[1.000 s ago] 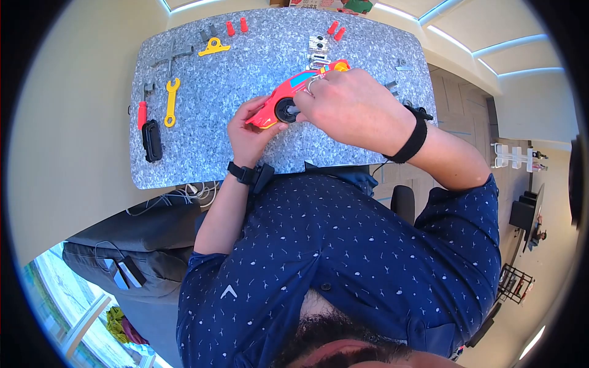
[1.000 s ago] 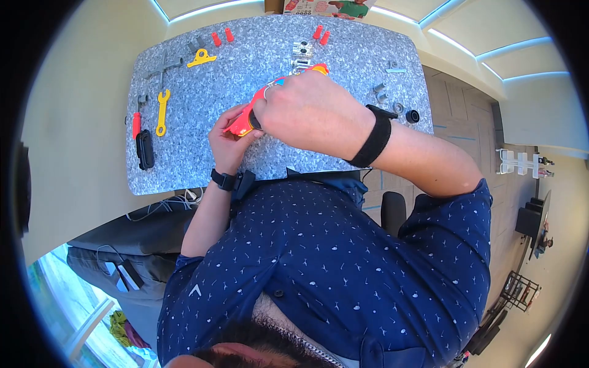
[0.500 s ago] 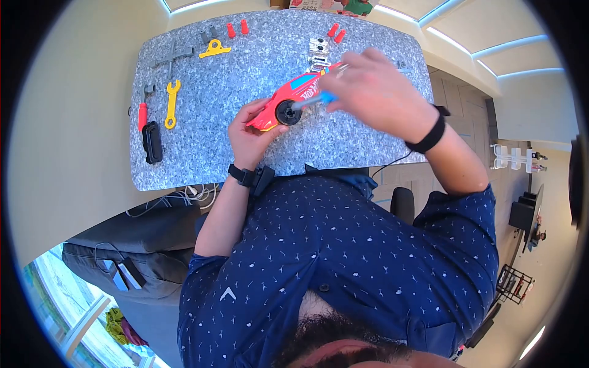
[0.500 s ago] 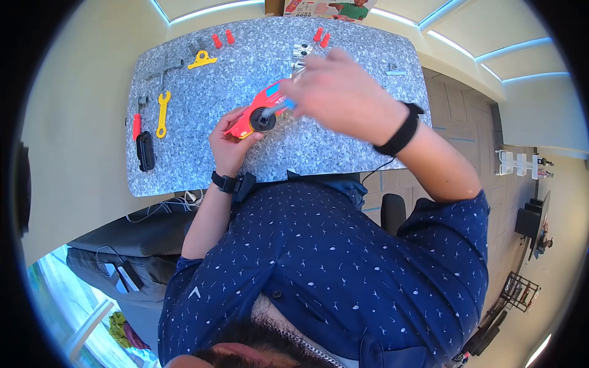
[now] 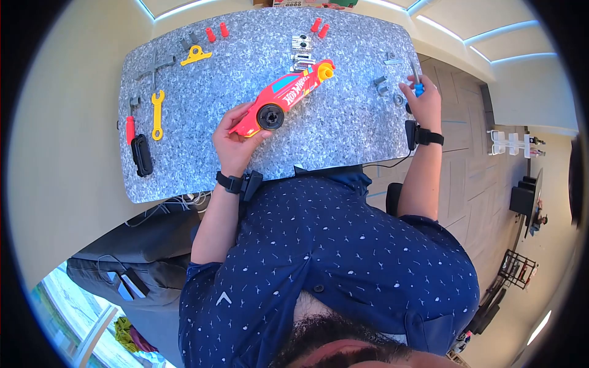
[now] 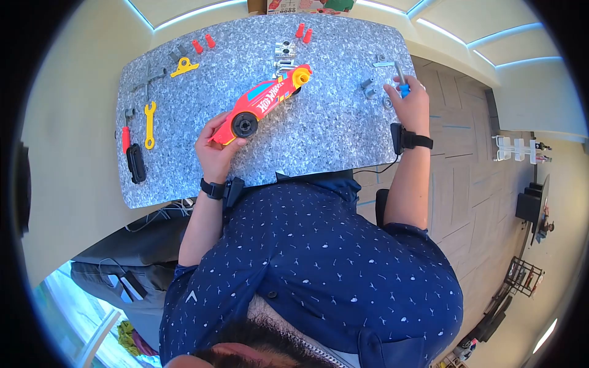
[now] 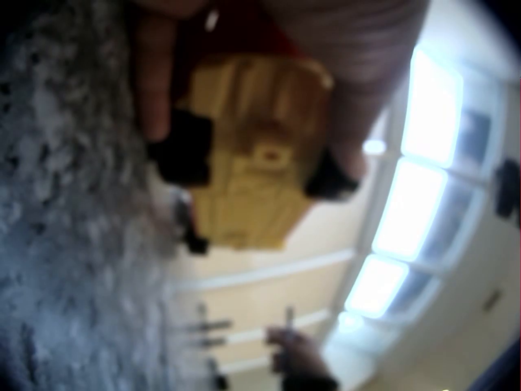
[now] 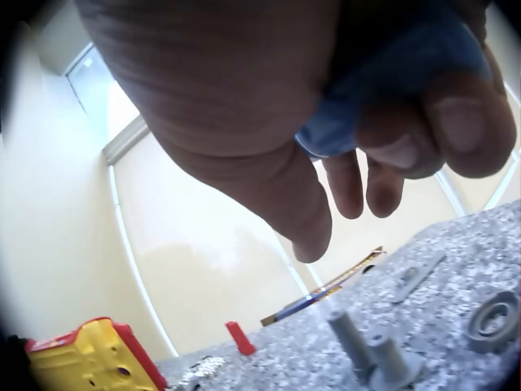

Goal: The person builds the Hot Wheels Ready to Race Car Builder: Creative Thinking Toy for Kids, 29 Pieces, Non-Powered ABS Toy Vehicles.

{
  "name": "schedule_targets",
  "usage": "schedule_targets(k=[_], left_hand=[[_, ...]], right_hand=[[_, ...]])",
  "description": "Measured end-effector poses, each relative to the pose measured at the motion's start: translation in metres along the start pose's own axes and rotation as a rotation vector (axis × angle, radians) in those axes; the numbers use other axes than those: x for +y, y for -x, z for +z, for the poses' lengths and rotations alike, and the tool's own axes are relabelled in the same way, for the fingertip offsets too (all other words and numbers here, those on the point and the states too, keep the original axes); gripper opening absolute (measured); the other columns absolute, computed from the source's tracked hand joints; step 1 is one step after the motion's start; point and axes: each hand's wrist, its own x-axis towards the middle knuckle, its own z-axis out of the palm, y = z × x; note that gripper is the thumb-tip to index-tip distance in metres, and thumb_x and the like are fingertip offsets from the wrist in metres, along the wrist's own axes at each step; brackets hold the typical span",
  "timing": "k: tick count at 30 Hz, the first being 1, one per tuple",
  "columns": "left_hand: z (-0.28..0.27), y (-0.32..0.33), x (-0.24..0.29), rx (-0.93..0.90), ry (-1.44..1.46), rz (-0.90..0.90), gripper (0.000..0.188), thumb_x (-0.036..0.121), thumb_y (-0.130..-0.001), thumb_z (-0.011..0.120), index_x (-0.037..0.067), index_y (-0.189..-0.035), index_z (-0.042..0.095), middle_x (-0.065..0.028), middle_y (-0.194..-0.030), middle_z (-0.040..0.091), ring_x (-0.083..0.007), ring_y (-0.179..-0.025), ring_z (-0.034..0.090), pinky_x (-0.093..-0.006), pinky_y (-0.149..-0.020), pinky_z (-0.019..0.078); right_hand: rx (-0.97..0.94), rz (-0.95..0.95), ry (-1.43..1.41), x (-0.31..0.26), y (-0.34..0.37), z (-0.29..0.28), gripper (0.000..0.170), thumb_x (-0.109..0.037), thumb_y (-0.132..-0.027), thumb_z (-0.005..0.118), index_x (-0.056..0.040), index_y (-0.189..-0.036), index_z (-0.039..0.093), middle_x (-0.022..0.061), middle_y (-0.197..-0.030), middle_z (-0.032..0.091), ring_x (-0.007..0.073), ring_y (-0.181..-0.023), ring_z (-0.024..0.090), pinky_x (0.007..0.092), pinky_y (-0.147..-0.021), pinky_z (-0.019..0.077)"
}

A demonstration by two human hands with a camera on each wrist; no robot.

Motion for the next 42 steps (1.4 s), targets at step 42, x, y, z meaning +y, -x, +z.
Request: schedule_targets(k=[42], left_hand=[[-0.044,-0.023,0.014,-0.351,-0.081,-0.062,0.078,0.013,-0.063,0.106,0.005,-0.132,0.071,-0.0143,-0.144,0.07,-0.026,-0.133,0.068,-0.0418,-0.116,0.0537]], right_hand=[[-0.571,0.145,-0.74,-0.093,0.045,0.072,0.022,-0.011,-0.101,0.075,-0.0027,-0.121,0.08,-0.0005,-0.092,0.075,0.0042,-0.073,0.062,0.0248,-0.067,0.0517]])
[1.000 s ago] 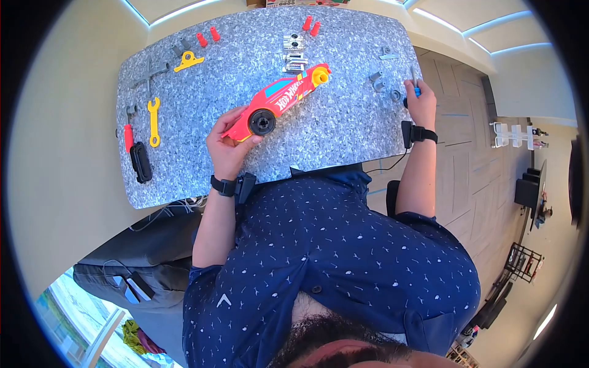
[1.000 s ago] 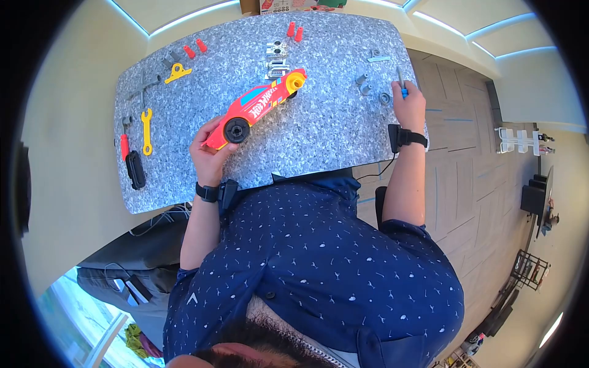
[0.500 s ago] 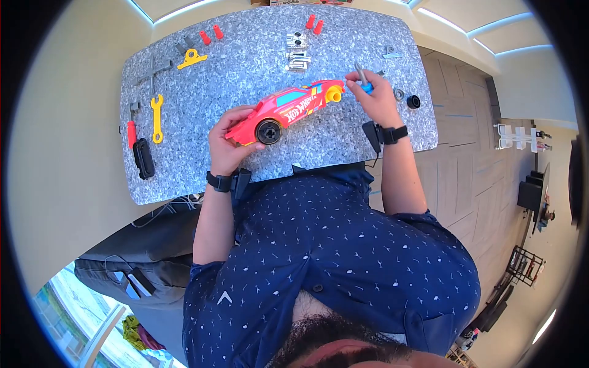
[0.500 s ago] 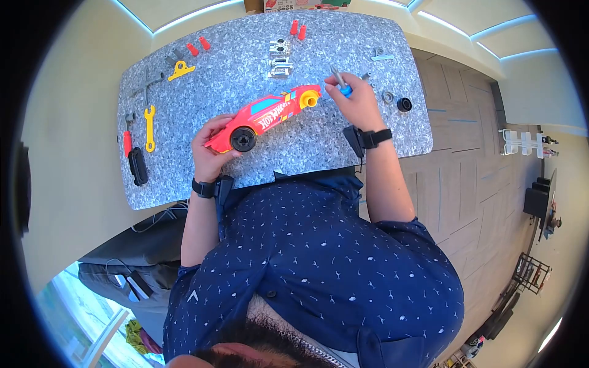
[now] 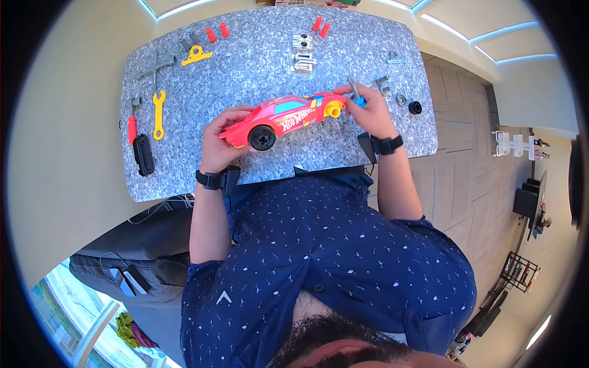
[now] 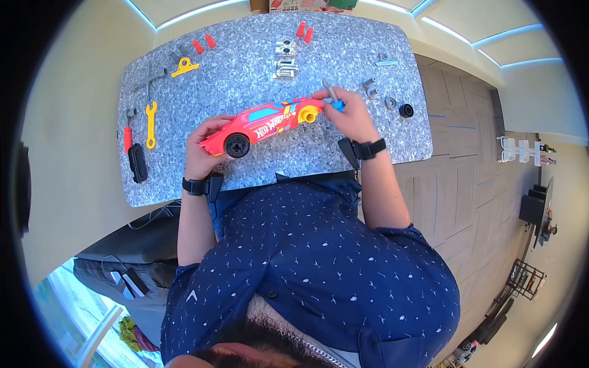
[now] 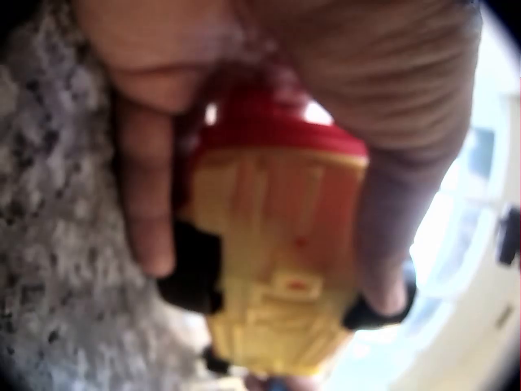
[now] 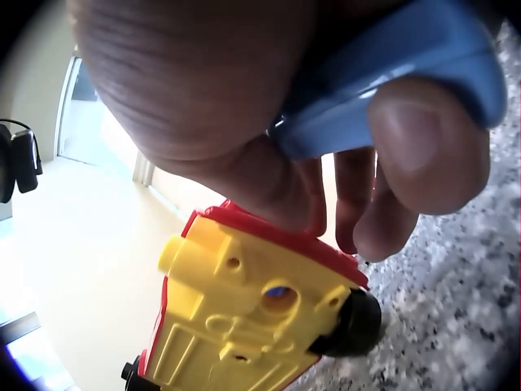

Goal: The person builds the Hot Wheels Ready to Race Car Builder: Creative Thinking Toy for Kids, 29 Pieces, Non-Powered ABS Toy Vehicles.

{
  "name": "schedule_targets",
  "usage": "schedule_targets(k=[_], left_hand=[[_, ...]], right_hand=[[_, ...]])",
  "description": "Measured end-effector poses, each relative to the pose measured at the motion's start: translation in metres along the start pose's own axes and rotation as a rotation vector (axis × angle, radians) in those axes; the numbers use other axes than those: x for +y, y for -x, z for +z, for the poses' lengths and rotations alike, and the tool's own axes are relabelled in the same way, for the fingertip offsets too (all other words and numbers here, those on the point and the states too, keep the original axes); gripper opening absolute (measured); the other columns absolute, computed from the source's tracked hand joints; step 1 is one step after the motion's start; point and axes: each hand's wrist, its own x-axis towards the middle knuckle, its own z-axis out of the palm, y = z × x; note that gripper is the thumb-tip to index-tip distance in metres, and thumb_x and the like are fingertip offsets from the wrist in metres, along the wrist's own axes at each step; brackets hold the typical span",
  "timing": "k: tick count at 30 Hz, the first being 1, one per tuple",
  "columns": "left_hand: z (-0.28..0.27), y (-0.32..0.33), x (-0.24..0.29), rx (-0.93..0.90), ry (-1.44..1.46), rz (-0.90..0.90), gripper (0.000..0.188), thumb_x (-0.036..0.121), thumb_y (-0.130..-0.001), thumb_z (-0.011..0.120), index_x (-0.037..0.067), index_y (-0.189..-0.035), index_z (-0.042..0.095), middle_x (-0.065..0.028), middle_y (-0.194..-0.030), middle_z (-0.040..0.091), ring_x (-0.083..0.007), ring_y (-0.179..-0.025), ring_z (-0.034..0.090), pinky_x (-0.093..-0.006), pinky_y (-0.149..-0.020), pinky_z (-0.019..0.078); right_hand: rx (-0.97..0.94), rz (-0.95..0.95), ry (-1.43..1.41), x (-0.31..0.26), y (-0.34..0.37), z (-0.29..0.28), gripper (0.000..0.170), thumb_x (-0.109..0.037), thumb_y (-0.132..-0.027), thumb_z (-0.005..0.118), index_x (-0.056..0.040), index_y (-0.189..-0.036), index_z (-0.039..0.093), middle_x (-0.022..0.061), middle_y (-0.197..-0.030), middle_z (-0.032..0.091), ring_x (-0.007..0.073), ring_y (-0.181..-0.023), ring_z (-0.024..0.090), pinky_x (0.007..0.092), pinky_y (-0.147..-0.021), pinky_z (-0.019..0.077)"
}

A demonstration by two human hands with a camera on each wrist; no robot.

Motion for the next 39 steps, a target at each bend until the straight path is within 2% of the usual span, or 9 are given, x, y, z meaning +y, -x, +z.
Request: schedule_targets(k=[5,9,14,20,23,27,30,34,39], left_hand=[[0.003,0.0,0.003,-0.038,0.026,0.004,0.075,0.014,-0.065,0.106,0.006,-0.131,0.072,-0.0154,-0.146,0.069,-0.0265,-0.134,0.067,-0.0417,-0.115,0.0539],[0.005,-0.001,0.002,-0.054,0.05,-0.028,0.075,0.016,-0.065,0.107,0.006,-0.13,0.071,-0.0159,-0.146,0.069,-0.0264,-0.134,0.067,-0.0418,-0.115,0.0537],[0.006,-0.001,0.003,-0.054,0.071,-0.023,0.076,0.019,-0.066,0.107,0.006,-0.131,0.069,-0.0163,-0.146,0.069,-0.0265,-0.134,0.067,-0.0422,-0.115,0.0537],[0.007,0.0,0.006,-0.048,0.047,-0.023,0.075,0.019,-0.067,0.107,0.006,-0.131,0.069,-0.0162,-0.145,0.069,-0.0265,-0.134,0.067,-0.0423,-0.115,0.0536],[0.008,0.0,0.005,-0.033,0.067,-0.028,0.074,0.016,-0.067,0.106,0.005,-0.13,0.069,-0.0164,-0.145,0.07,-0.0263,-0.133,0.068,-0.0425,-0.115,0.054],[0.006,0.001,0.003,-0.026,0.062,-0.045,0.073,0.014,-0.068,0.105,0.005,-0.13,0.068,-0.016,-0.145,0.069,-0.0259,-0.132,0.068,-0.0425,-0.114,0.0547],[0.005,0.0,-0.003,-0.023,0.081,-0.06,0.072,0.014,-0.069,0.105,0.005,-0.13,0.067,-0.0156,-0.144,0.069,-0.0256,-0.131,0.069,-0.0423,-0.113,0.055],[0.005,0.001,-0.003,-0.02,0.078,-0.056,0.072,0.014,-0.069,0.104,0.005,-0.13,0.066,-0.0155,-0.144,0.069,-0.0255,-0.131,0.069,-0.0423,-0.113,0.0552],[0.006,0.0,0.001,-0.028,0.071,-0.047,0.071,0.014,-0.07,0.104,0.005,-0.13,0.066,-0.0161,-0.144,0.069,-0.0253,-0.13,0.069,-0.0424,-0.112,0.0556]], right_hand=[[0.053,0.059,0.016,0.02,0.039,0.0,0.026,-0.011,-0.096,0.081,-0.0034,-0.121,0.08,0.0026,-0.091,0.075,0.011,-0.081,0.069,0.0304,-0.073,0.0539],[0.386,-0.078,0.389,0.04,0.055,-0.038,0.03,-0.014,-0.09,0.087,-0.0034,-0.117,0.08,0.0139,-0.11,0.078,0.0325,-0.105,0.074,0.0393,-0.093,0.0548],[0.798,-0.078,0.82,0.083,0.058,-0.127,0.039,-0.018,-0.083,0.092,-0.0074,-0.119,0.081,0.0184,-0.119,0.076,0.0369,-0.113,0.072,0.0451,-0.1,0.0558],[0.527,0.149,0.804,0.107,0.046,-0.167,0.051,-0.016,-0.08,0.093,-0.0119,-0.13,0.08,0.0211,-0.12,0.075,0.041,-0.116,0.07,0.0485,-0.102,0.0549],[0.574,0.098,0.842,0.103,0.046,-0.169,0.048,-0.012,-0.084,0.089,-0.0125,-0.131,0.08,0.0153,-0.115,0.075,0.0298,-0.102,0.074,0.0415,-0.087,0.0588],[0.583,0.076,0.033,0.047,0.047,-0.136,0.039,-0.004,-0.092,0.081,-0.0066,-0.131,0.078,0.0002,-0.095,0.069,0.0036,-0.068,0.058,0.0226,-0.052,0.0417],[0.496,0.049,-0.145,-0.004,0.052,-0.098,0.04,-0.003,-0.092,0.081,-0.0039,-0.131,0.073,0.0002,-0.089,0.069,0.0054,-0.069,0.06,0.0227,-0.051,0.0406],[0.398,-0.14,-0.376,-0.012,0.052,-0.045,0.039,0.004,-0.087,0.083,-0.0046,-0.122,0.068,0.0126,-0.124,0.074,0.0099,-0.086,0.068,0.0216,-0.057,0.0464],[0.155,-0.239,-0.252,-0.023,0.043,0.008,0.051,0.004,-0.083,0.086,-0.0047,-0.132,0.072,0.0119,-0.136,0.072,0.0145,-0.098,0.068,0.03,-0.085,0.0567]])
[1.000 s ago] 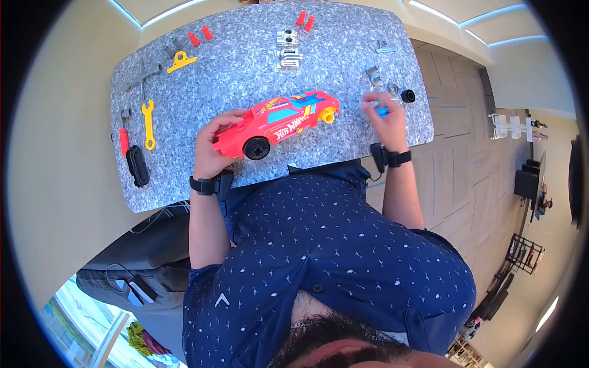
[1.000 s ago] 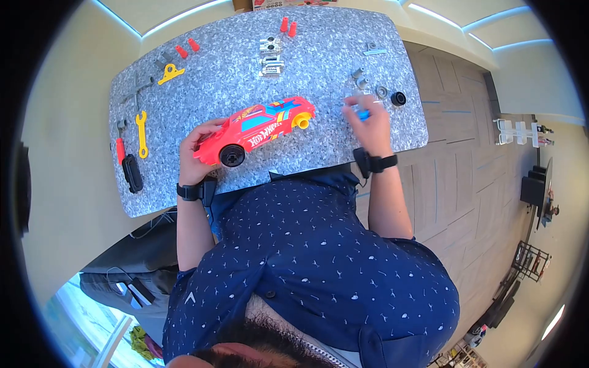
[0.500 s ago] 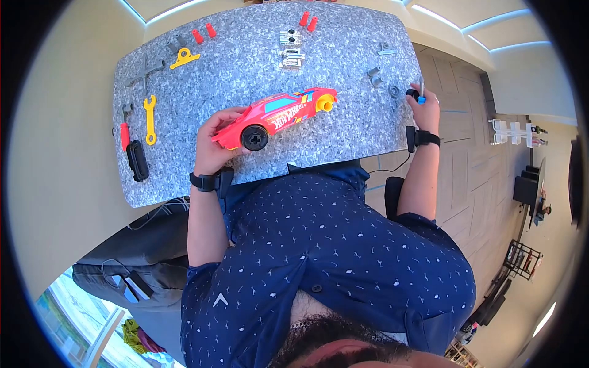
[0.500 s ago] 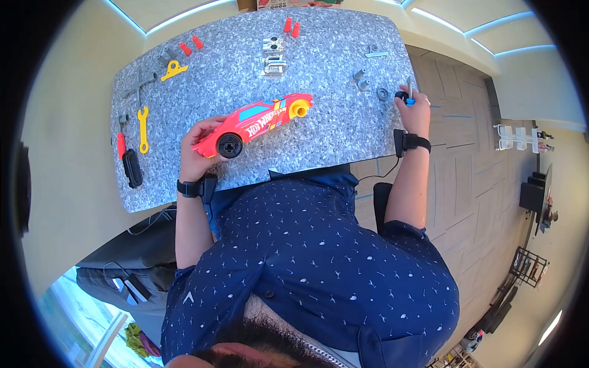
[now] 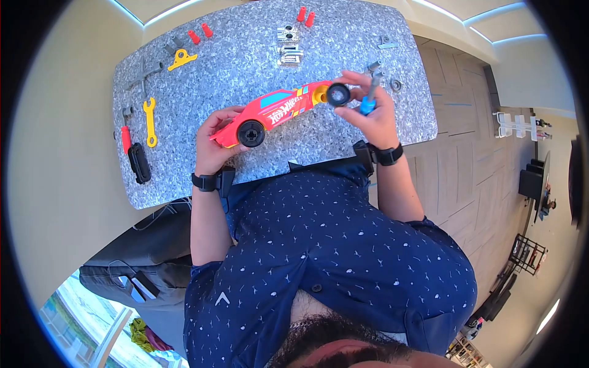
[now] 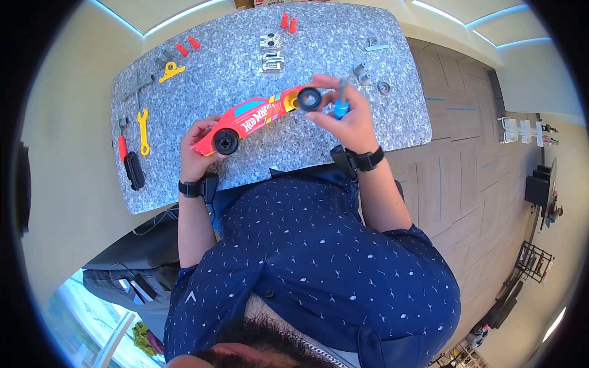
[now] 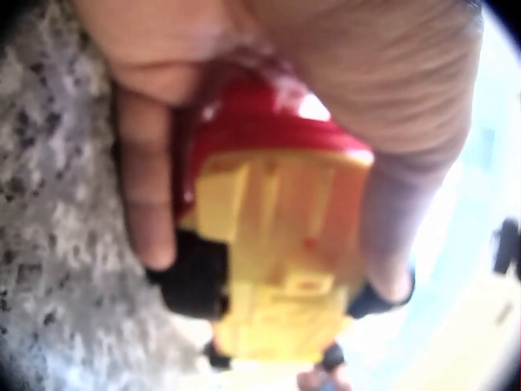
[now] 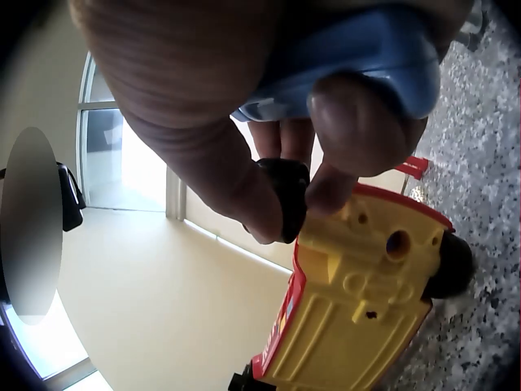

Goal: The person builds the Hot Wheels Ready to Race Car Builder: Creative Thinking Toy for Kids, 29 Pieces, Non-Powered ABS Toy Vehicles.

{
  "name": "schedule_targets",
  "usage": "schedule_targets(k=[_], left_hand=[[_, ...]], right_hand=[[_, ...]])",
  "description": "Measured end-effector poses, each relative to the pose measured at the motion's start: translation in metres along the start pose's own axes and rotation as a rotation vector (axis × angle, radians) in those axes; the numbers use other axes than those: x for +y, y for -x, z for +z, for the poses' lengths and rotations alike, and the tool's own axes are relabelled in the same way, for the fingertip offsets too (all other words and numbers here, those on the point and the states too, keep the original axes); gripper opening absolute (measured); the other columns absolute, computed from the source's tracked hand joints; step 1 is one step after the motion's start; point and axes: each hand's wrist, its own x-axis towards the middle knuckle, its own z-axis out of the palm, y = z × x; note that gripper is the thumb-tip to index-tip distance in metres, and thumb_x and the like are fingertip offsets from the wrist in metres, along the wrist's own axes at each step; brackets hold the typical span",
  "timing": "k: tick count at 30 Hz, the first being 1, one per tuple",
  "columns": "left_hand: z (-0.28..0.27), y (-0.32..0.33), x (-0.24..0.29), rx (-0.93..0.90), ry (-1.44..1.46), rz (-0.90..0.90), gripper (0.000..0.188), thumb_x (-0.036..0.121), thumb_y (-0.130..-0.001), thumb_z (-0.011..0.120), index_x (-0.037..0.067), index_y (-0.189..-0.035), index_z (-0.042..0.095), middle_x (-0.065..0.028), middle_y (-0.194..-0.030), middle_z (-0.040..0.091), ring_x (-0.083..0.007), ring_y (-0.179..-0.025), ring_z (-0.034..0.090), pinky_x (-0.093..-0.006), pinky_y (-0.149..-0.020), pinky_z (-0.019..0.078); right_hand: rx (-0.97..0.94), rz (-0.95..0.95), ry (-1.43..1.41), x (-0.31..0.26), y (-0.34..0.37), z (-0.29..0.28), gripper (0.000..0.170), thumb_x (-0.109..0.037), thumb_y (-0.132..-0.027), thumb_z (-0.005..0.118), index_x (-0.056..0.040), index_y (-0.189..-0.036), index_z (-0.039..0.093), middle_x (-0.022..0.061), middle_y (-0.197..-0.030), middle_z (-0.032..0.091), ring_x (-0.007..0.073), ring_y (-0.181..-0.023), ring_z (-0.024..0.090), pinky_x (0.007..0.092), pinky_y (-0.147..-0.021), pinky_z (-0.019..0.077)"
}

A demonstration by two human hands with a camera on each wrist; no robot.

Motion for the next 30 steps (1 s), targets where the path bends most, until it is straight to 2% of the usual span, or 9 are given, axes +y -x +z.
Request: schedule_targets(k=[1,2,8,11,13,17,20,24,30], left_hand=[[0.0,0.0,0.0,-0.001,-0.004,0.001,0.071,0.014,-0.07,0.104,0.005,-0.129,0.066,-0.0162,-0.144,0.069,-0.0253,-0.13,0.069,-0.0424,-0.112,0.0556],[-0.001,0.0,0.0,-0.002,-0.007,0.002,0.071,0.014,-0.07,0.104,0.005,-0.129,0.066,-0.0163,-0.144,0.069,-0.0253,-0.13,0.069,-0.0425,-0.112,0.0557],[-0.002,0.001,-0.001,-0.006,-0.004,-0.003,0.07,0.013,-0.07,0.104,0.005,-0.129,0.066,-0.0163,-0.144,0.069,-0.0251,-0.13,0.069,-0.0423,-0.112,0.0558],[-0.001,0.0,0.0,-0.007,-0.002,0.002,0.07,0.012,-0.07,0.103,0.005,-0.129,0.066,-0.0161,-0.144,0.069,-0.0251,-0.13,0.069,-0.042,-0.112,0.0558],[-0.001,0.001,0.0,-0.003,-0.001,-0.001,0.07,0.012,-0.07,0.103,0.005,-0.129,0.066,-0.016,-0.144,0.069,-0.0252,-0.13,0.069,-0.0421,-0.112,0.0557],[0.0,0.001,-0.001,0.004,0.01,-0.016,0.07,0.013,-0.07,0.103,0.005,-0.129,0.066,-0.0158,-0.144,0.069,-0.0252,-0.13,0.069,-0.0419,-0.113,0.0554],[-0.002,0.0,-0.001,-0.002,-0.004,-0.007,0.072,0.013,-0.07,0.104,0.004,-0.13,0.066,-0.0154,-0.144,0.069,-0.0251,-0.129,0.069,-0.0416,-0.113,0.0553],[0.0,0.0,-0.003,0.0,0.024,-0.017,0.073,0.014,-0.07,0.104,0.004,-0.131,0.066,-0.015,-0.144,0.068,-0.0248,-0.129,0.069,-0.0413,-0.113,0.0553],[0.001,0.002,0.0,0.012,-0.003,-0.015,0.072,0.016,-0.07,0.104,0.004,-0.13,0.066,-0.0151,-0.144,0.069,-0.0245,-0.13,0.069,-0.0417,-0.113,0.0554]], right_hand=[[-0.035,0.056,0.035,0.0,0.0,0.005,0.054,0.004,-0.083,0.087,-0.005,-0.134,0.073,0.0104,-0.136,0.072,0.0144,-0.098,0.068,0.0304,-0.086,0.0566],[-0.051,-0.064,0.119,0.007,-0.002,0.009,0.06,0.003,-0.08,0.088,-0.0066,-0.139,0.075,0.0073,-0.134,0.072,0.0118,-0.096,0.066,0.0285,-0.083,0.0561],[-0.07,-0.185,0.318,0.006,-0.008,0.017,0.058,0.001,-0.081,0.088,-0.006,-0.137,0.075,0.0095,-0.139,0.069,0.0102,-0.093,0.066,0.0278,-0.081,0.0554],[-0.05,-0.127,0.208,-0.002,-0.005,0.016,0.06,0.0,-0.08,0.09,-0.006,-0.138,0.073,0.0097,-0.144,0.066,0.0103,-0.086,0.066,0.0274,-0.08,0.0552],[-0.025,-0.2,0.337,0.001,-0.004,-0.002,0.059,-0.001,-0.081,0.09,-0.0063,-0.137,0.073,0.0096,-0.139,0.069,0.0097,-0.081,0.065,0.0275,-0.079,0.0551],[0.321,0.067,0.476,0.026,0.005,-0.064,0.055,-0.008,-0.082,0.093,-0.0066,-0.133,0.074,0.0107,-0.125,0.076,0.0092,-0.076,0.064,0.0282,-0.079,0.0549],[0.442,0.185,0.766,0.042,0.004,-0.112,0.054,-0.016,-0.079,0.096,-0.0053,-0.129,0.076,0.014,-0.117,0.078,0.018,-0.086,0.072,0.0348,-0.084,0.0575],[0.388,0.187,0.98,0.069,-0.009,-0.15,0.055,-0.023,-0.074,0.099,-0.0064,-0.124,0.08,0.0196,-0.118,0.078,0.0382,-0.115,0.073,0.0467,-0.097,0.0575],[0.283,0.357,1.044,0.07,-0.029,-0.159,0.044,-0.022,-0.077,0.096,-0.0099,-0.117,0.083,0.0199,-0.114,0.079,0.0376,-0.106,0.076,0.0465,-0.094,0.0585]])
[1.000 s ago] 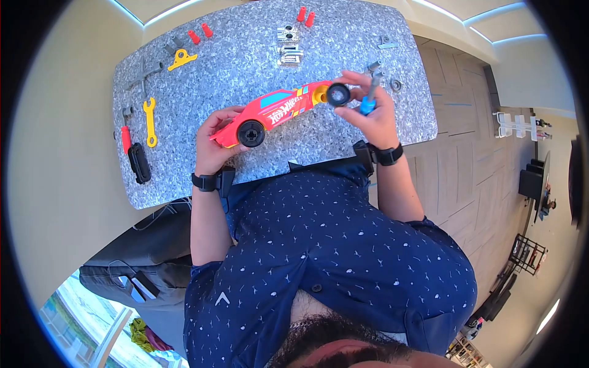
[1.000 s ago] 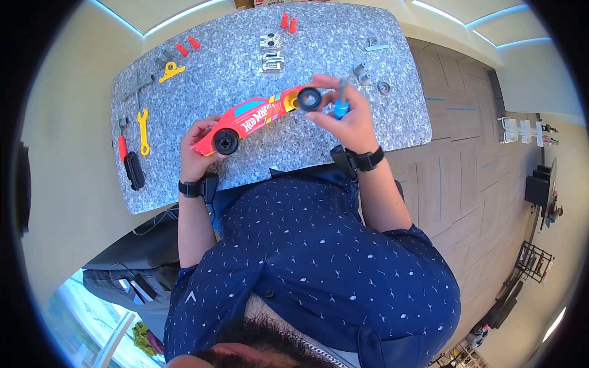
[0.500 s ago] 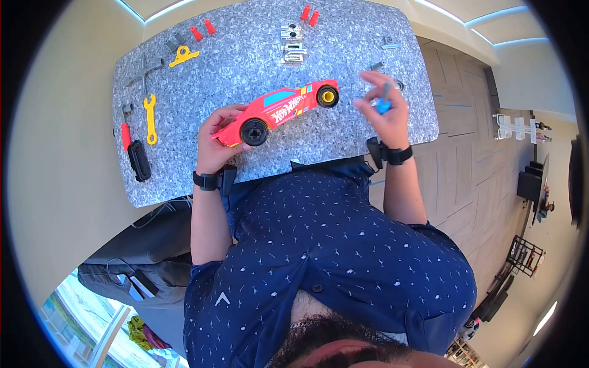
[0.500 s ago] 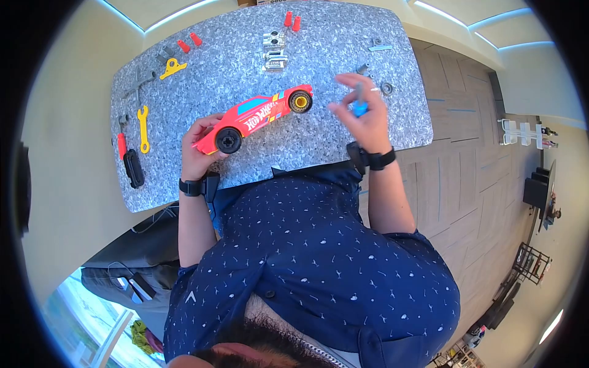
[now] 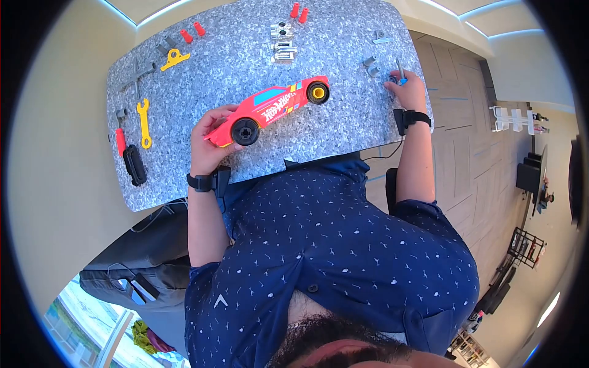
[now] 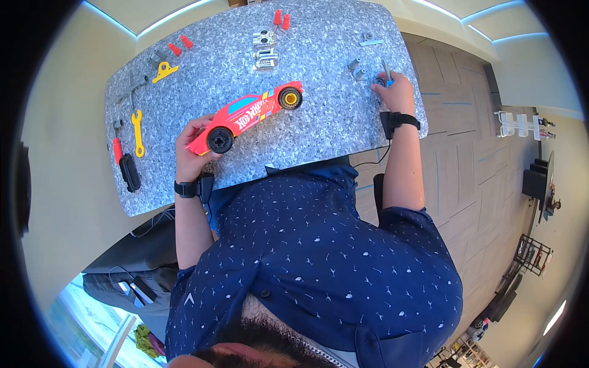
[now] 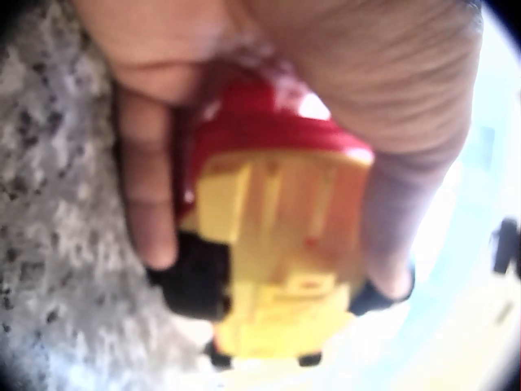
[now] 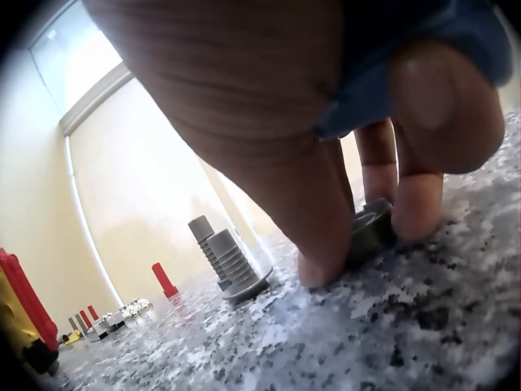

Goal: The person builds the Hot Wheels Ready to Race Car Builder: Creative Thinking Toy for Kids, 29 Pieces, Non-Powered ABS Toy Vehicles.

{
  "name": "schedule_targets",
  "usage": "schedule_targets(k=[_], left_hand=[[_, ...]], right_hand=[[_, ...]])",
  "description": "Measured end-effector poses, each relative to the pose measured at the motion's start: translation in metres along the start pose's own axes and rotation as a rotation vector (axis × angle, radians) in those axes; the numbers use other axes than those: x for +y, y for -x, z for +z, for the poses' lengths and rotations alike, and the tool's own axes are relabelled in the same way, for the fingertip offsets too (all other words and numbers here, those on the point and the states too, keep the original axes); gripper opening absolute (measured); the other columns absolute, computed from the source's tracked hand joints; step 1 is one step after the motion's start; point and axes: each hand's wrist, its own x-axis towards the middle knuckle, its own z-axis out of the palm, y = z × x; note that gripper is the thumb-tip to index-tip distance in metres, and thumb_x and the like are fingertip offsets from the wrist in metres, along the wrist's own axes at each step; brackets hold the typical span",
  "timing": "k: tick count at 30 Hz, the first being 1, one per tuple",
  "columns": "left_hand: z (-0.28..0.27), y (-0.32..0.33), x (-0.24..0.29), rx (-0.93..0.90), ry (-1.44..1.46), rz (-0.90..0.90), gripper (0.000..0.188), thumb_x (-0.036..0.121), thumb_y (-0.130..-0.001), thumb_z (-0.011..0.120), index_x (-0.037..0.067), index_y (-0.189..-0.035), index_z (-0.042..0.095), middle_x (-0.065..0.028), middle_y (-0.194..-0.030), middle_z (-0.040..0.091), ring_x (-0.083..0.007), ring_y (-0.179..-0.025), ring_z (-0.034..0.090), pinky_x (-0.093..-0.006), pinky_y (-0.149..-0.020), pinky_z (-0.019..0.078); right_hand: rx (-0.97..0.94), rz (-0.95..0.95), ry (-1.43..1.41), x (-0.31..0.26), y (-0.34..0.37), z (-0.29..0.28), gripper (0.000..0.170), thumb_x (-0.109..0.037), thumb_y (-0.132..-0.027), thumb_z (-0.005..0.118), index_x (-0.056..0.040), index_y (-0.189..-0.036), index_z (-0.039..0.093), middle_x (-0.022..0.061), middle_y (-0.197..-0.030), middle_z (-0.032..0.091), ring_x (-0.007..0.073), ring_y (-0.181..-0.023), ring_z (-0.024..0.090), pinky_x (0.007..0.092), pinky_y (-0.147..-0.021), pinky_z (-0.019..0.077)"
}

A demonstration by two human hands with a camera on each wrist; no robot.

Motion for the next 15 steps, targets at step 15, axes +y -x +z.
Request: schedule_targets(k=[15], left_hand=[[0.001,-0.001,-0.001,0.022,-0.008,-0.018,0.074,0.021,-0.07,0.105,0.003,-0.13,0.067,-0.0144,-0.142,0.069,-0.0243,-0.127,0.07,-0.041,-0.111,0.0561]], right_hand=[[-0.126,-0.099,-0.742,-0.081,0.052,-0.037,0.022,0.001,-0.097,0.075,-0.0033,-0.118,0.078,0.0051,-0.102,0.08,0.0124,-0.088,0.077,0.0239,-0.061,0.0512]])
